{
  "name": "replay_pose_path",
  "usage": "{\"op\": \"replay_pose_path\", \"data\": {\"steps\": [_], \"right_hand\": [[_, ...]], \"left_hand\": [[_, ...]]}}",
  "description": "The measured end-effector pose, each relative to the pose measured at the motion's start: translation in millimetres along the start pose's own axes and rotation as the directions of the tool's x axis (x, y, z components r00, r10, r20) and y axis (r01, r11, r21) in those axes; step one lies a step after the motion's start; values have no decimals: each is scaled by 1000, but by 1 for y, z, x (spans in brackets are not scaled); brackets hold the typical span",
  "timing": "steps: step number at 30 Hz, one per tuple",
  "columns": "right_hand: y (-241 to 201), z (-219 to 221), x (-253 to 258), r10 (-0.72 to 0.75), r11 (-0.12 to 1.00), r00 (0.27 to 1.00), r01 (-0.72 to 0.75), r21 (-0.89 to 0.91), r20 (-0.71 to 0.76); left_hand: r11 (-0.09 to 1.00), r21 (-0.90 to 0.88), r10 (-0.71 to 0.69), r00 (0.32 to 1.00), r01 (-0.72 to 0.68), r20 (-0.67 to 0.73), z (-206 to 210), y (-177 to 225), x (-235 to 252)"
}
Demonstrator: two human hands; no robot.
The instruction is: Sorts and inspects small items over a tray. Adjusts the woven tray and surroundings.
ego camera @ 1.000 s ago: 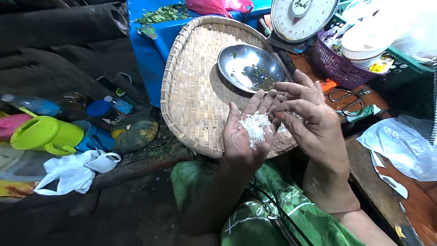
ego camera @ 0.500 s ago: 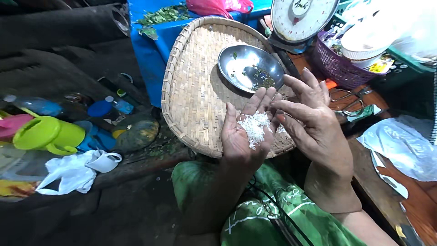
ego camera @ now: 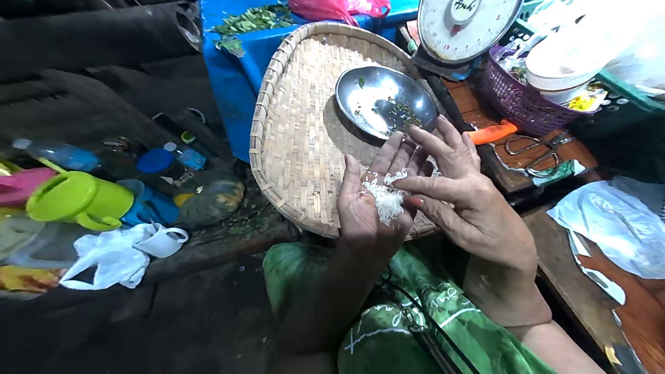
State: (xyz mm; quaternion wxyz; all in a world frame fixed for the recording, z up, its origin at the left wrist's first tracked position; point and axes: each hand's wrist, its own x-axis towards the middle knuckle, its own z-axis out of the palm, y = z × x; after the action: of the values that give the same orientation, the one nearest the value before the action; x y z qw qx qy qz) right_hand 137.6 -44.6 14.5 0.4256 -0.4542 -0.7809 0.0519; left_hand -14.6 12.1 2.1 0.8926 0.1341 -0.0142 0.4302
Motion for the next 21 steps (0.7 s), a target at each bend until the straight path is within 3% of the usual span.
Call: {"op": "replay_pose_path", "data": {"steps": [4, 6, 8, 13, 21], "right_hand": [[3, -8, -2, -106, 986, 991, 94, 141, 81], [3, -5, -2, -139, 982, 978, 116, 151, 153], [2, 1, -2, -116, 989, 977, 97, 116, 178], [5, 7, 2, 1, 999, 1000, 0, -45, 20], [5, -3, 2, 88, 990, 991, -98, -99, -101]], "left_hand": [[999, 40, 13, 1000, -12, -26, 0, 0, 0], [994, 106, 11, 997, -2, -79, 1, 0, -1], [990, 142, 13, 999, -6, -47, -1, 1, -1], [1000, 23, 18, 1000, -18, 1, -2, -1, 0], [999, 33, 18, 1000, -18, -9, -1, 1, 2]]}}
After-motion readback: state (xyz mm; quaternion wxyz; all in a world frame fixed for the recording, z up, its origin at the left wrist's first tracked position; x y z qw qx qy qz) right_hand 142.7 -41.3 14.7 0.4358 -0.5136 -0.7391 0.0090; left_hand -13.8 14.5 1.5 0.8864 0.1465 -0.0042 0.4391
